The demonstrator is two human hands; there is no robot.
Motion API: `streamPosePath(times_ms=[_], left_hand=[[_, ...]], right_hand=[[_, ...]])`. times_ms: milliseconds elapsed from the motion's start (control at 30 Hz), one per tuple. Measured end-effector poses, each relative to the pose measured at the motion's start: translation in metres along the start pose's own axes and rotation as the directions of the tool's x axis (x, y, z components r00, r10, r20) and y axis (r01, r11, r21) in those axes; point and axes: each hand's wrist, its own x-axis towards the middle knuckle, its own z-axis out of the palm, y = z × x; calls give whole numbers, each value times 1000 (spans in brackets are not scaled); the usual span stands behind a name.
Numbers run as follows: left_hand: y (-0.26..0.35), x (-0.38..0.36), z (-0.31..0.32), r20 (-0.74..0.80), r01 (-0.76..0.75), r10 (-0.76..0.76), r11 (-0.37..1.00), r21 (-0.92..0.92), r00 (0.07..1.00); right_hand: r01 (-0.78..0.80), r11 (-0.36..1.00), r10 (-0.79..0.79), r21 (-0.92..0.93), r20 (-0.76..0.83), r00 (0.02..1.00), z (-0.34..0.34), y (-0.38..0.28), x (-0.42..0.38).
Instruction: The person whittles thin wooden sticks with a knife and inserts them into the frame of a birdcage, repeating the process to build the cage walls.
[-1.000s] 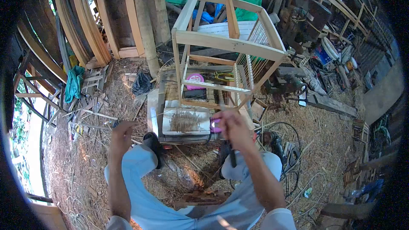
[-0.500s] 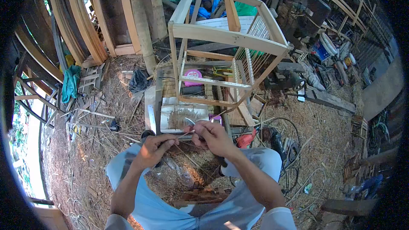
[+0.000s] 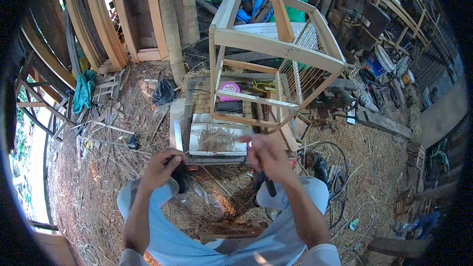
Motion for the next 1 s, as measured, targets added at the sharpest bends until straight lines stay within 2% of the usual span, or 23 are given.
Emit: streamPosePath(times_ms=[33,67,100,133,167,200,267,367,600,633,700,733,800,833,867,933,1000], left_hand=[[5,2,8,-73,51,-42,991,121,996],[6,4,17,-67,55,-47,991,122,997],[5,9,28,-118,-151,180,963,224,977],[9,13,36,-144,-340,403,881,331,904],[17,13,38,-92,-339,410,843,419,907],[19,15,37,-92,-344,415,843,414,905],[22,18,32,-42,-399,492,749,529,869],[29,17,27,26,-441,523,690,574,852],[24,4,21,93,-482,528,671,564,844],[24,4,19,50,-464,528,692,554,848],[14,-1,7,8,-448,530,709,544,848],[-2,-7,-8,-55,-401,520,718,568,853],[-8,-4,-15,-133,-356,520,727,588,843],[-4,-2,-16,-157,-313,484,746,587,861],[-2,0,-17,-174,-269,444,763,588,879],[4,7,-5,-180,-268,435,779,567,882],[10,11,10,-137,-287,414,798,529,900]], right_hand=[[-34,999,34,-3,140,990,10,0,-4],[-68,998,68,-12,279,958,21,2,-6],[-71,997,72,-12,278,958,31,6,-4],[-97,995,88,31,224,971,40,12,-2],[-118,990,104,73,169,980,43,16,1],[-115,991,103,69,164,981,42,20,3],[-245,924,204,292,164,965,39,24,10],[-224,926,204,303,97,974,34,23,9],[-273,942,259,198,92,961,27,13,2],[-271,942,258,198,92,962,24,15,4],[-150,971,165,184,-70,984,11,22,7],[-147,972,163,183,-75,984,2,18,5],[-55,978,101,203,-219,970,-18,5,6],[-120,980,149,160,-189,970,-14,6,3],[-115,981,145,159,-190,971,-6,8,0],[-239,967,230,87,104,968,16,13,-5],[-217,966,197,143,140,970,38,18,-4]])
